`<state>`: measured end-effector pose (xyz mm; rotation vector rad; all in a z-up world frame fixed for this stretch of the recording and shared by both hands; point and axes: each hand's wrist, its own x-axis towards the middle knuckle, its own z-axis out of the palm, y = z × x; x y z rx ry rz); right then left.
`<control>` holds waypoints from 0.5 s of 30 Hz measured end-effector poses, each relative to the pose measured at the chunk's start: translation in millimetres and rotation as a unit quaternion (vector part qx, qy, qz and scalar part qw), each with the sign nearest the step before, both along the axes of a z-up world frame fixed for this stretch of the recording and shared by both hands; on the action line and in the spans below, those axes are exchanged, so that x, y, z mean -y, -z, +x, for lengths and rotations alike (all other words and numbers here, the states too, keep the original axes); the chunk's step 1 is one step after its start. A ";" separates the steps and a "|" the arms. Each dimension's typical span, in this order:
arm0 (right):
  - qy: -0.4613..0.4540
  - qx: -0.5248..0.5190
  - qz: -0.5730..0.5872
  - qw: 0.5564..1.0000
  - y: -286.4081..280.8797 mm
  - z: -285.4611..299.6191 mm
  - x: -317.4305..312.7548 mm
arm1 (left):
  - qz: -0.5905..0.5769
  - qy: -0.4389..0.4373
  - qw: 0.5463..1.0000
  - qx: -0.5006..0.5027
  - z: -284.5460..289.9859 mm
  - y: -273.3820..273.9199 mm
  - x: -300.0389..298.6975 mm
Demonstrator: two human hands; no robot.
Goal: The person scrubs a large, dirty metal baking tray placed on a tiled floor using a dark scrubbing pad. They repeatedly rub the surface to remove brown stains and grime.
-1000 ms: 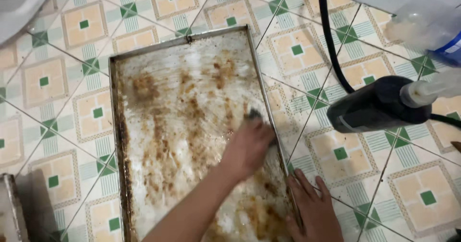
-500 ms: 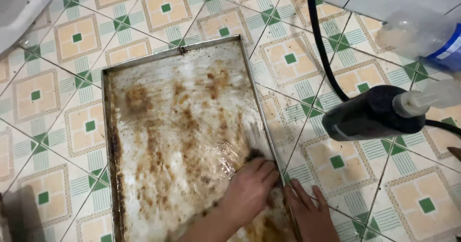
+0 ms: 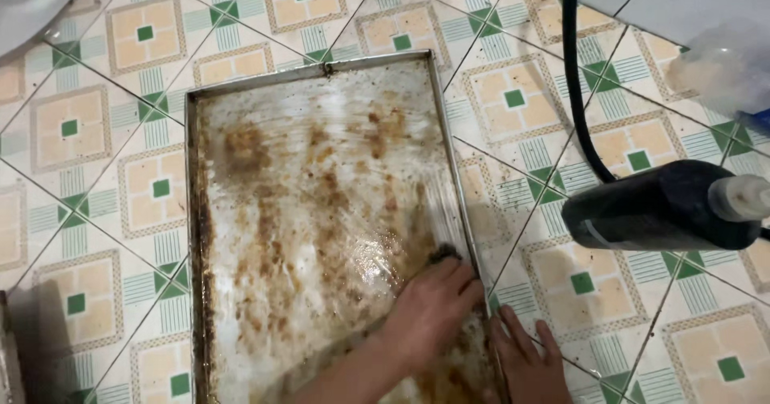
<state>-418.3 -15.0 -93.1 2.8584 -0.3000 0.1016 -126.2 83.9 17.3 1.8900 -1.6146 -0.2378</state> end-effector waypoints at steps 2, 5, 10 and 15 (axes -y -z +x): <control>-0.002 -0.041 -0.045 0.998 -13.4 2.0 -2.1 | 0.029 0.038 0.999 0.003 23.2 12.3 15.7; 0.024 -0.019 0.143 0.989 -11.3 -7.6 -5.4 | 0.013 -0.089 0.993 0.079 72.7 37.6 69.7; 0.020 -0.016 0.094 0.995 20.8 -17.0 2.8 | -0.007 -0.160 0.987 -0.015 48.6 3.3 55.8; 0.041 -0.001 0.094 0.995 1.6 -6.0 -9.0 | 0.086 0.042 0.995 0.015 -1.4 -3.0 3.9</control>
